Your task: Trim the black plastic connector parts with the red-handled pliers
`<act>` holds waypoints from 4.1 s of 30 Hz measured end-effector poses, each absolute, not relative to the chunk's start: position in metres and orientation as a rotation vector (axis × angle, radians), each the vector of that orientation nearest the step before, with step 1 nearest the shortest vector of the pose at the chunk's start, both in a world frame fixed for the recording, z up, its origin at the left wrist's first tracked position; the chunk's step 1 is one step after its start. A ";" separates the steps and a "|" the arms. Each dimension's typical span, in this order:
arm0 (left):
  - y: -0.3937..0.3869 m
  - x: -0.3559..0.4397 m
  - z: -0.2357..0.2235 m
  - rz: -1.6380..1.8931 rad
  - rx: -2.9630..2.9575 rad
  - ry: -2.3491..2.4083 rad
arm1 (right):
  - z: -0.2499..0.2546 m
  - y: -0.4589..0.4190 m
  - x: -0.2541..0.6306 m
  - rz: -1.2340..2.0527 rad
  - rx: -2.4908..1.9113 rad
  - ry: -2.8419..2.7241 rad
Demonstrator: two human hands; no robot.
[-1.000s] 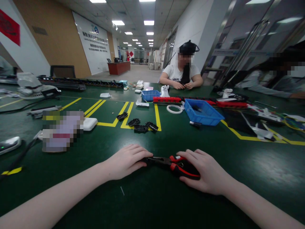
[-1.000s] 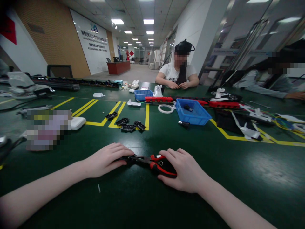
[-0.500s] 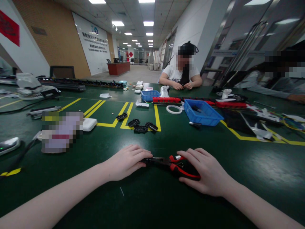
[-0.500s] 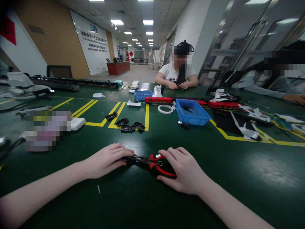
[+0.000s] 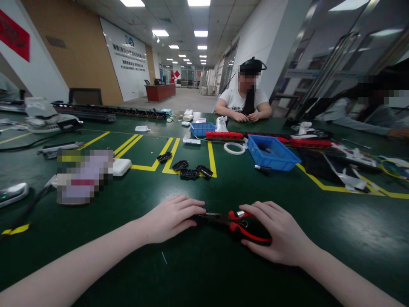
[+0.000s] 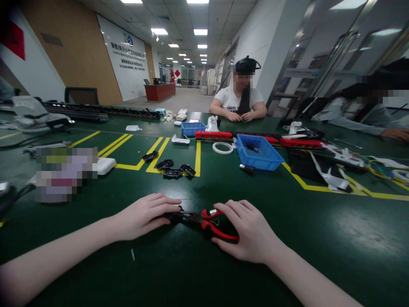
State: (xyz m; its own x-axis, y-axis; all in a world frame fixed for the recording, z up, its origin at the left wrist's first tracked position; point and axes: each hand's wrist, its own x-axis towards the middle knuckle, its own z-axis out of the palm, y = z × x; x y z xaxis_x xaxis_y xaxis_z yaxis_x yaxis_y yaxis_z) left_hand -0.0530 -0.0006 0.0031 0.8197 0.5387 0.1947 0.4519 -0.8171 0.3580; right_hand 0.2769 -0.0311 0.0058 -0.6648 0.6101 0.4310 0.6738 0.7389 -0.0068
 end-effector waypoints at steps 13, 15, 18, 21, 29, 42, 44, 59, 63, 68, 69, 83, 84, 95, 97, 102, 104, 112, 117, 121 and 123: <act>-0.001 -0.053 0.003 0.501 2.724 0.705 | 0.003 -0.028 0.280 0.139 -1.112 -2.475; -0.001 -0.052 0.003 0.501 2.715 0.704 | 0.004 -0.029 0.280 0.146 -1.120 -2.474; -0.001 -0.053 0.004 0.494 2.697 0.705 | 0.004 -0.029 0.280 0.106 -1.105 -2.490; 0.000 -0.054 0.003 0.482 2.679 0.708 | 0.003 -0.029 0.280 0.022 -1.074 -2.510; 0.001 -0.056 0.001 0.496 2.653 0.695 | 0.001 -0.030 0.280 -0.201 -1.005 -2.507; 0.003 -0.054 0.005 0.573 2.577 0.741 | 0.001 -0.030 0.280 -0.301 -0.947 -2.520; 0.004 -0.055 0.003 0.580 2.577 0.745 | 0.001 -0.030 0.280 -0.285 -0.958 -2.525; 0.011 -0.058 -0.003 0.609 2.416 0.761 | 0.000 -0.029 0.277 0.010 -1.143 -2.533; 0.012 -0.059 -0.003 0.604 2.385 0.766 | -0.001 -0.030 0.277 0.105 -1.193 -2.525; 0.011 -0.059 -0.002 0.601 2.373 0.793 | 0.001 -0.029 0.277 0.177 -1.239 -2.515; 0.011 -0.059 -0.002 0.600 2.377 0.797 | 0.001 -0.029 0.276 0.176 -1.239 -2.517; 0.006 -0.057 0.002 0.733 2.475 0.916 | 0.002 -0.029 0.275 0.041 -1.169 -2.529; 0.005 -0.057 0.002 0.735 2.470 0.920 | 0.002 -0.029 0.275 0.039 -1.169 -2.529; 0.010 -0.059 -0.004 0.607 2.532 0.803 | 0.001 -0.029 0.276 -0.037 -1.076 -2.490; 0.009 -0.059 -0.003 0.598 2.522 0.783 | 0.001 -0.029 0.277 -0.050 -1.077 -2.467; 0.007 -0.058 0.002 0.540 2.486 0.689 | 0.000 -0.028 0.278 -0.051 -1.130 -2.474; 0.007 -0.058 0.003 0.514 2.480 0.673 | 0.000 -0.029 0.277 -0.025 -1.144 -2.455; 0.008 -0.059 0.004 0.537 2.562 0.704 | 0.001 -0.032 0.273 0.061 -1.142 -2.399; 0.008 -0.058 0.004 0.546 2.537 0.708 | 0.002 -0.032 0.272 0.051 -1.112 -2.411; 0.008 -0.059 0.002 0.563 2.465 0.696 | 0.002 -0.032 0.271 0.059 -1.112 -2.400; 0.008 -0.060 0.002 0.565 2.446 0.693 | 0.002 -0.031 0.271 0.070 -1.109 -2.413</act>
State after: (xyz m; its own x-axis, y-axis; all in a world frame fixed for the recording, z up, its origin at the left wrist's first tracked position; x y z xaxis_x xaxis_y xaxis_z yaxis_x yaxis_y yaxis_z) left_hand -0.0599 0.0083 0.0015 0.7808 0.5758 0.2424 0.3538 -0.7273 0.5881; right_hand 0.2707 -0.0315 0.0017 -0.5565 0.7268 0.4025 0.7024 0.6703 -0.2395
